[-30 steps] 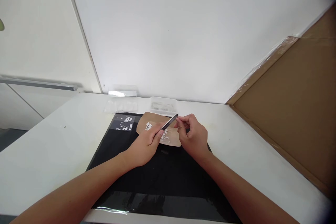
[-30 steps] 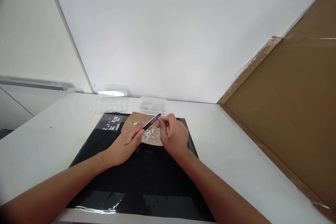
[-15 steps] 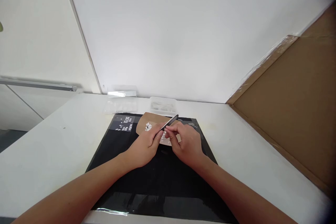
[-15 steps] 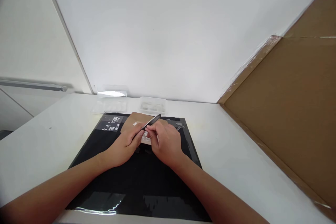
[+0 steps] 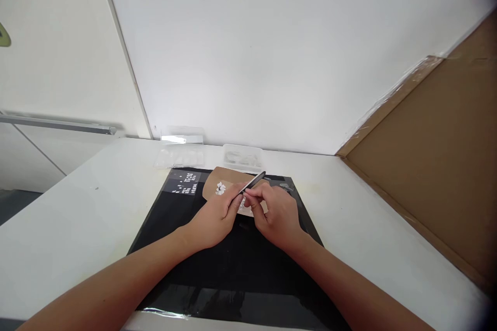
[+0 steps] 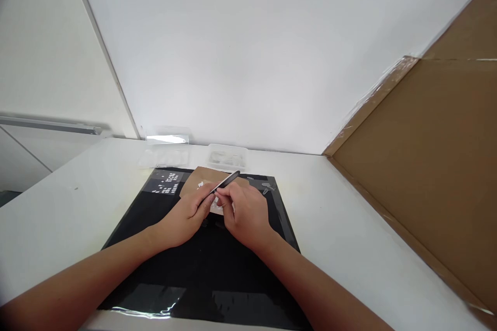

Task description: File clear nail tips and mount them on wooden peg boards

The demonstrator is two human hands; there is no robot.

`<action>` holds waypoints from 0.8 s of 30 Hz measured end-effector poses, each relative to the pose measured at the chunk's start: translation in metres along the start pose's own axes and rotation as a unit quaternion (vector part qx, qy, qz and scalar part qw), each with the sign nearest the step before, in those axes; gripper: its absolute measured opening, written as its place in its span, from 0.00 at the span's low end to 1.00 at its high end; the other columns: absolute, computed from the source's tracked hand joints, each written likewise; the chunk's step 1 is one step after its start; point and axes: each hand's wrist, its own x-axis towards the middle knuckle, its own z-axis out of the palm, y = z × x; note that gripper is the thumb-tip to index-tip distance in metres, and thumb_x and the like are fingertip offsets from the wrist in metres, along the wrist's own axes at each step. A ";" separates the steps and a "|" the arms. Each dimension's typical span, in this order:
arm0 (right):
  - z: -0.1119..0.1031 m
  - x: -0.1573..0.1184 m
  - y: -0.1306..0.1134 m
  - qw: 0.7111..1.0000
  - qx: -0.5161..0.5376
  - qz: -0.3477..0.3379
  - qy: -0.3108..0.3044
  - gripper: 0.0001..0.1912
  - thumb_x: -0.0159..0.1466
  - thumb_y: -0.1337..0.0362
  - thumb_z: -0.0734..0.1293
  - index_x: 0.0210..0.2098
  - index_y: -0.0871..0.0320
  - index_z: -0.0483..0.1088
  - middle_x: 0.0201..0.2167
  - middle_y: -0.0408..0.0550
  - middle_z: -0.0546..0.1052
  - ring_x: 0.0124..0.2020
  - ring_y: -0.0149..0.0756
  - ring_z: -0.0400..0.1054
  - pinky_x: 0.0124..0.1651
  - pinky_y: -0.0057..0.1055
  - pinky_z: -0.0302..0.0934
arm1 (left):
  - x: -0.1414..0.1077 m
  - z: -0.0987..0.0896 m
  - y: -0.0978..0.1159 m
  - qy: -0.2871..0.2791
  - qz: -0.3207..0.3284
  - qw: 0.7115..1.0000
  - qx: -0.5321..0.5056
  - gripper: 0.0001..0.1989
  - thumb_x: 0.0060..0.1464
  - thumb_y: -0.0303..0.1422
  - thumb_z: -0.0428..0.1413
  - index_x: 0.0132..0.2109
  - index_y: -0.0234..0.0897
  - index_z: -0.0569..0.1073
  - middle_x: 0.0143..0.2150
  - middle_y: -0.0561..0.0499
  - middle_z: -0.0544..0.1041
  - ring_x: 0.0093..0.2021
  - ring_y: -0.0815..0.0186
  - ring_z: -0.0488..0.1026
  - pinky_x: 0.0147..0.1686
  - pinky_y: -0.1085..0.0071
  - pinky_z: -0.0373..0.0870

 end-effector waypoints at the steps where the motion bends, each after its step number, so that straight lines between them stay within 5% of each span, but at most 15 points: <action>1: 0.000 0.000 0.001 1.000 -0.005 0.012 0.002 0.06 0.73 0.62 0.64 0.39 0.54 0.72 0.30 0.42 0.82 0.29 0.35 0.74 0.37 0.33 0.61 | 0.000 0.000 0.000 0.002 0.001 1.000 -0.001 0.22 0.74 0.37 0.42 0.69 0.42 0.66 0.54 0.46 0.78 0.52 0.59 0.75 0.58 0.61 0.68; 8: -0.004 0.006 0.011 0.995 0.005 0.088 0.044 0.07 0.73 0.60 0.64 0.40 0.54 0.71 0.29 0.42 0.81 0.29 0.34 0.76 0.34 0.31 0.62 | 0.001 -0.001 0.004 -0.002 0.004 1.000 0.006 0.23 0.75 0.38 0.41 0.70 0.44 0.65 0.60 0.46 0.76 0.54 0.58 0.75 0.61 0.62 0.67; 13: -0.002 0.003 0.004 0.999 0.022 0.046 -0.003 0.08 0.73 0.61 0.64 0.37 0.54 0.71 0.29 0.42 0.81 0.30 0.35 0.74 0.38 0.34 0.62 | 0.001 0.000 0.001 0.008 0.007 1.000 0.008 0.22 0.74 0.38 0.42 0.68 0.41 0.67 0.59 0.44 0.76 0.56 0.56 0.74 0.61 0.60 0.67; 18: 0.000 0.001 -0.002 0.998 0.053 0.024 -0.024 0.07 0.73 0.63 0.63 0.37 0.53 0.70 0.29 0.41 0.81 0.29 0.34 0.73 0.43 0.35 0.62 | 0.001 0.000 -0.001 0.001 -0.006 1.000 0.015 0.21 0.74 0.38 0.41 0.66 0.41 0.67 0.50 0.47 0.79 0.46 0.60 0.76 0.52 0.63 0.71; 24: -0.002 0.004 0.002 0.998 0.036 0.060 0.007 0.08 0.73 0.61 0.64 0.36 0.53 0.71 0.28 0.41 0.80 0.28 0.35 0.73 0.41 0.35 0.62 | 0.001 0.001 -0.001 0.004 0.003 1.000 0.014 0.22 0.74 0.38 0.42 0.69 0.42 0.65 0.61 0.45 0.76 0.56 0.57 0.75 0.59 0.62 0.68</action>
